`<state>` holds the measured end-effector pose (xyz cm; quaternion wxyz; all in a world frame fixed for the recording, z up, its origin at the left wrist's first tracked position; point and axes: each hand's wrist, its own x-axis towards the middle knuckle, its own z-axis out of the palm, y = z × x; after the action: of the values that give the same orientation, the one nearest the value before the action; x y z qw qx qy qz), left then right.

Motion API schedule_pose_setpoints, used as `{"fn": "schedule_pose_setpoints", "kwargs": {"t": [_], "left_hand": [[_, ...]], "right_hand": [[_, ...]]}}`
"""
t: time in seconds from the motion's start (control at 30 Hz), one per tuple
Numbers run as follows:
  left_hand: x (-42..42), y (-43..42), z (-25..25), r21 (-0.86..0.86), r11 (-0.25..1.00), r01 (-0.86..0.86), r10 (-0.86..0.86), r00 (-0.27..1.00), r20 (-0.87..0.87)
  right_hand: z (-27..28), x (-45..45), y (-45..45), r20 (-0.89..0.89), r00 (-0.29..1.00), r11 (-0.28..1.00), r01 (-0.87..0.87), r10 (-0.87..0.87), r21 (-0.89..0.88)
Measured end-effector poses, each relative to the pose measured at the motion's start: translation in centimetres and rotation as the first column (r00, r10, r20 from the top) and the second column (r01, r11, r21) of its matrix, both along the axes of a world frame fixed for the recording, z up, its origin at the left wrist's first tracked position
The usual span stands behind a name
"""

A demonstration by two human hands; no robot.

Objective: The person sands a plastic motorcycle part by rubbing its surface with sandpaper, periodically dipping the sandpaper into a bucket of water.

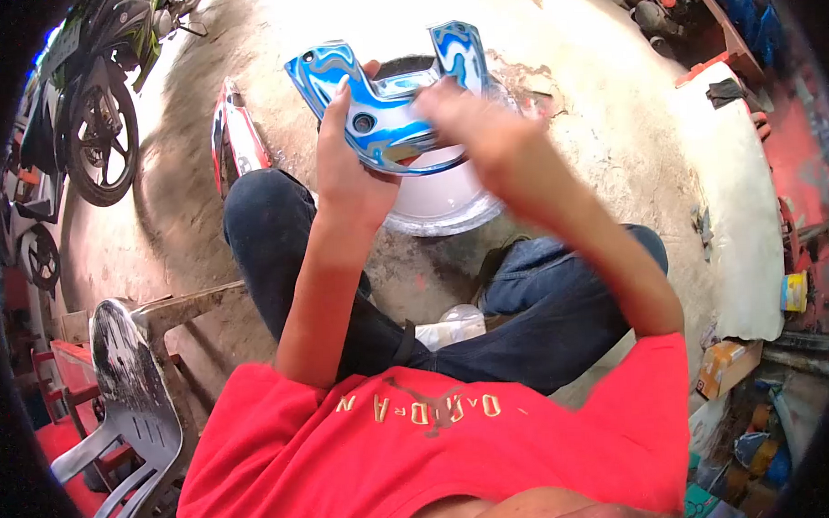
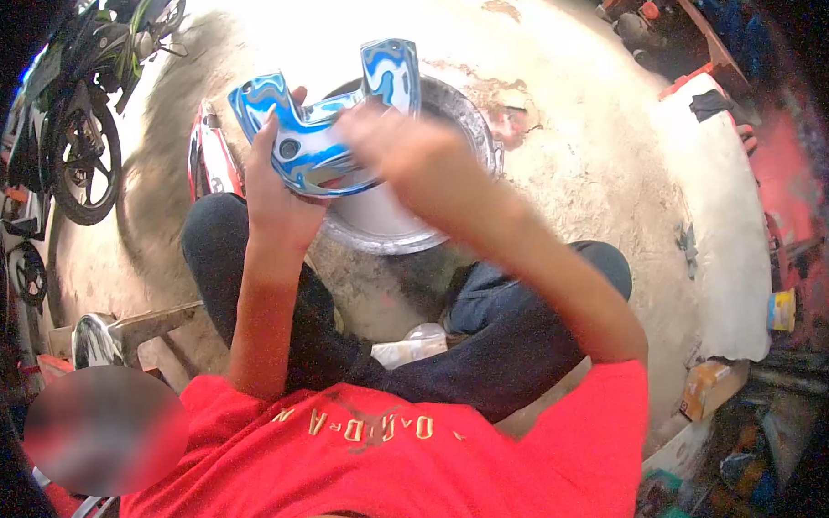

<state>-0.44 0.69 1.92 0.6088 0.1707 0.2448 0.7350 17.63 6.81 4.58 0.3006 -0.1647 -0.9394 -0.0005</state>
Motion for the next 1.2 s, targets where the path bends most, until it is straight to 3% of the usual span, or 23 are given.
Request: {"fn": "schedule_pose_setpoints", "kwargs": {"t": [0.03, 0.1, 0.17, 0.2, 0.3, 0.37, 0.4, 0.43, 0.5, 0.57, 0.67, 0.77, 0.8, 0.83, 0.93, 0.97, 1.03, 1.07, 1.1, 1.17, 1.2], "left_hand": [[0.0, 0.1, -0.5, 0.02, 1.0, -0.003, 0.002, 0.999, 0.035], [-0.5, 0.2, -0.9, 0.049, 0.999, 0.001, -0.006, 0.996, 0.086], [0.1, -0.4, 0.2, -0.019, 1.0, -0.021, 0.022, 0.998, 0.062], [0.3, -0.5, 0.5, -0.024, 0.999, -0.027, 0.029, 0.998, 0.048], [0.4, 0.1, 0.2, -0.048, 0.997, -0.067, 0.068, 0.997, 0.03], [0.1, 0.2, -0.3, -0.053, 0.993, -0.103, 0.103, 0.995, -0.008], [-0.2, 0.3, -0.7, -0.022, 1.0, -0.016, 0.018, 0.994, 0.107], [-0.1, -0.2, -0.2, -0.035, 0.999, -0.004, 0.005, 0.999, 0.034], [0.3, -0.4, 0.3, -0.075, 0.997, -0.028, 0.029, 1.0, 0.006], [0.2, -0.5, -0.1, -0.117, 0.992, -0.042, 0.047, 0.998, 0.042], [-0.3, 0.2, -1.1, -0.096, 0.994, -0.057, 0.067, 0.992, 0.104], [-0.1, -0.2, -0.1, -0.121, 0.992, -0.034, 0.039, 0.998, 0.042], [0.1, -0.4, 0.3, -0.128, 0.991, -0.04, 0.045, 0.998, 0.038], [0.2, -0.5, 0.6, -0.14, 0.989, -0.043, 0.048, 0.998, 0.033], [-0.4, 0.0, -0.4, -0.081, 0.996, -0.045, 0.05, 0.997, 0.062], [-0.7, -0.1, -0.9, -0.071, 0.997, -0.043, 0.047, 0.998, 0.05], [-0.8, -0.4, -0.6, -0.099, 0.994, -0.041, 0.046, 0.998, 0.052], [-0.1, -0.6, 0.4, -0.136, 0.988, -0.068, 0.074, 0.996, 0.04], [0.4, -0.7, 1.0, -0.17, 0.981, -0.095, 0.101, 0.994, 0.031], [0.3, -0.9, 1.0, -0.175, 0.983, -0.051, 0.054, 0.998, 0.013], [0.3, -0.9, 0.9, -0.163, 0.986, -0.043, 0.047, 0.999, 0.02]], "right_hand": [[0.4, -0.8, -2.4, 0.061, 0.994, 0.992, -0.09, 0.095, -0.084], [0.4, -0.6, -1.6, 0.046, 0.993, 0.99, -0.102, 0.106, -0.095], [1.0, 0.9, 2.2, 0.031, 0.993, 0.975, 0.121, -0.117, -0.186], [1.1, 0.9, 3.8, -0.018, 0.98, 0.971, 0.191, -0.196, -0.144], [-0.4, 0.2, 0.5, -0.012, 1.0, 1.0, 0.007, -0.007, -0.019], [0.0, -1.1, -3.0, 0.026, 0.989, 0.989, -0.146, 0.147, -0.037], [0.1, -0.9, -1.8, 0.012, 0.996, 0.996, -0.089, 0.089, -0.01], [0.1, -0.2, 0.3, 0.004, 1.0, 0.999, -0.031, 0.031, 0.009], [0.6, 1.2, 3.9, 0.001, 0.985, 0.959, 0.169, -0.174, -0.229], [0.0, 1.2, 3.5, 0.012, 0.988, 0.98, 0.154, -0.154, -0.124], [0.4, -1.0, -2.6, 0.05, 0.982, 0.981, -0.177, 0.181, -0.076], [0.5, 0.3, 2.4, 0.045, 0.998, 0.991, 0.044, -0.039, -0.129], [0.7, 1.2, 4.7, -0.017, 0.995, 0.971, 0.093, -0.099, -0.221], [1.0, 1.8, 5.7, 0.066, 0.977, 0.905, 0.215, -0.205, -0.368], [-0.8, -0.1, 1.0, 0.002, 0.999, 0.997, -0.047, 0.047, -0.064], [-0.1, -0.7, -1.3, 0.048, 0.985, 0.984, -0.16, 0.164, -0.081], [0.1, -0.4, 0.0, 0.028, 0.991, 0.986, -0.128, 0.131, -0.103], [0.0, 0.3, 2.3, 0.044, 0.999, 0.991, 0.032, -0.027, -0.131], [1.0, 0.9, 4.1, 0.081, 0.987, 0.932, 0.155, -0.135, -0.328], [1.3, 1.3, 4.2, 0.232, 0.95, 0.872, 0.29, -0.211, -0.395], [0.2, 0.8, 3.0, 0.111, 0.988, 0.957, 0.13, -0.105, -0.257]]}}
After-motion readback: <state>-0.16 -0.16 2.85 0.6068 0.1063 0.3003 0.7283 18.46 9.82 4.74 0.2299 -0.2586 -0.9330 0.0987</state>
